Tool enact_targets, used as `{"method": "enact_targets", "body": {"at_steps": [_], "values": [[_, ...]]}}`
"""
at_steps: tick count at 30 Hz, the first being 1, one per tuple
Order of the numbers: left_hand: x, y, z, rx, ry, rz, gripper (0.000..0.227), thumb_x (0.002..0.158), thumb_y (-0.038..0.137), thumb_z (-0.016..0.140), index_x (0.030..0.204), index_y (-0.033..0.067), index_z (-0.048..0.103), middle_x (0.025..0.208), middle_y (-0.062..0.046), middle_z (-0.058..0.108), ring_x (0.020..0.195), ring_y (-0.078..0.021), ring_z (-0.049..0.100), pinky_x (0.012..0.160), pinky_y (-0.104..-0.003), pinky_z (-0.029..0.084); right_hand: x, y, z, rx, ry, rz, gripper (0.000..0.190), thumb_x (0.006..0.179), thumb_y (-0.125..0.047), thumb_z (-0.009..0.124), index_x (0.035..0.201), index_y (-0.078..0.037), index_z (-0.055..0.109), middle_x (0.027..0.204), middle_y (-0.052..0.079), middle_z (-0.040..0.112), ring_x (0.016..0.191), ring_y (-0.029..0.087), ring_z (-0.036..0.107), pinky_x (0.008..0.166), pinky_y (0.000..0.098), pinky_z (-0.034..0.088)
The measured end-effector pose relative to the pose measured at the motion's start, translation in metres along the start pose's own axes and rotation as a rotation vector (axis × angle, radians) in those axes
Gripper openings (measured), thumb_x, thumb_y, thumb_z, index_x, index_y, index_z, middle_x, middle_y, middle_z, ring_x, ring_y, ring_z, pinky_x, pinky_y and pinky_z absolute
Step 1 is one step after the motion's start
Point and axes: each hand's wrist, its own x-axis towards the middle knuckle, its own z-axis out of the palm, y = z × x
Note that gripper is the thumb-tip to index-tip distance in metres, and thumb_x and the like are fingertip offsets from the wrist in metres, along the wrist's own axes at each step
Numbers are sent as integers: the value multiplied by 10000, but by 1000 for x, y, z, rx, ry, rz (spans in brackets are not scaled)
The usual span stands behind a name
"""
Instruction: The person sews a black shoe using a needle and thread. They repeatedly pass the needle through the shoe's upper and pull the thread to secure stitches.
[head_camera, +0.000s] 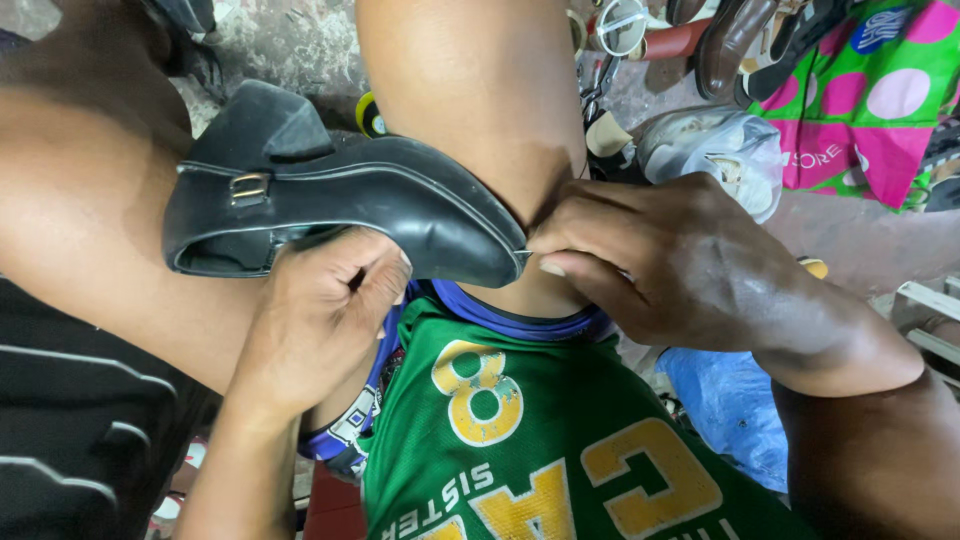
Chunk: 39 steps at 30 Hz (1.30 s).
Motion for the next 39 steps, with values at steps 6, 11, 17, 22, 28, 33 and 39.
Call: {"method": "enact_targets", "body": {"at_steps": [6, 11, 17, 22, 28, 33, 39], "values": [[13, -4, -10, -93, -207, -131, 175, 929, 156, 651, 829, 24, 708, 615, -29, 617, 521, -97, 566, 493, -281, 493, 0, 2, 7, -92, -35, -48, 64, 949, -47, 668, 1010, -43, 649, 893, 65, 657, 675, 204, 674, 527, 331, 530], [19, -1, -19, 24, -311, -169, 183, 934, 177, 643, 856, 37, 730, 567, -45, 571, 511, -116, 513, 492, -293, 478, -5, 4, 14, -143, -23, -89, 183, 885, -26, 666, 1067, -27, 658, 985, 105, 652, 677, 202, 682, 458, 318, 512], [27, -1, -21, -71, -372, -90, 164, 932, 169, 601, 964, 65, 725, 645, -25, 628, 571, -99, 555, 504, -290, 514, -6, 5, 21, -119, 30, -118, 195, 902, -5, 664, 1095, -15, 643, 1039, 119, 657, 728, 206, 696, 520, 291, 543], [31, -3, -21, 59, -379, -125, 194, 928, 194, 629, 909, 29, 730, 641, -81, 662, 567, -141, 551, 551, -321, 509, 1, -12, 14, -443, 18, -228, 194, 927, -34, 661, 1106, 40, 645, 994, 134, 648, 794, 222, 693, 523, 305, 502], [24, 8, -17, 179, -337, -252, 222, 910, 247, 647, 921, 49, 745, 617, -87, 668, 551, -148, 588, 574, -322, 514, -6, -15, 16, -435, 50, -123, 212, 826, -24, 600, 1031, 19, 638, 933, 145, 645, 822, 263, 658, 673, 376, 525], [26, 13, -18, 127, -312, -238, 234, 911, 243, 640, 876, 36, 742, 569, -83, 611, 502, -147, 543, 516, -333, 495, -11, 2, 16, -548, 41, -183, 145, 865, -100, 652, 994, -37, 673, 865, 74, 632, 744, 200, 646, 634, 351, 507], [22, 6, -14, 44, -275, -162, 236, 920, 213, 658, 821, 6, 710, 578, -54, 594, 498, -110, 560, 487, -302, 488, -11, 15, 10, -642, 161, -144, 433, 905, -500, 716, 746, -103, 648, 646, 14, 575, 459, 126, 518, 373, 311, 345]]}}
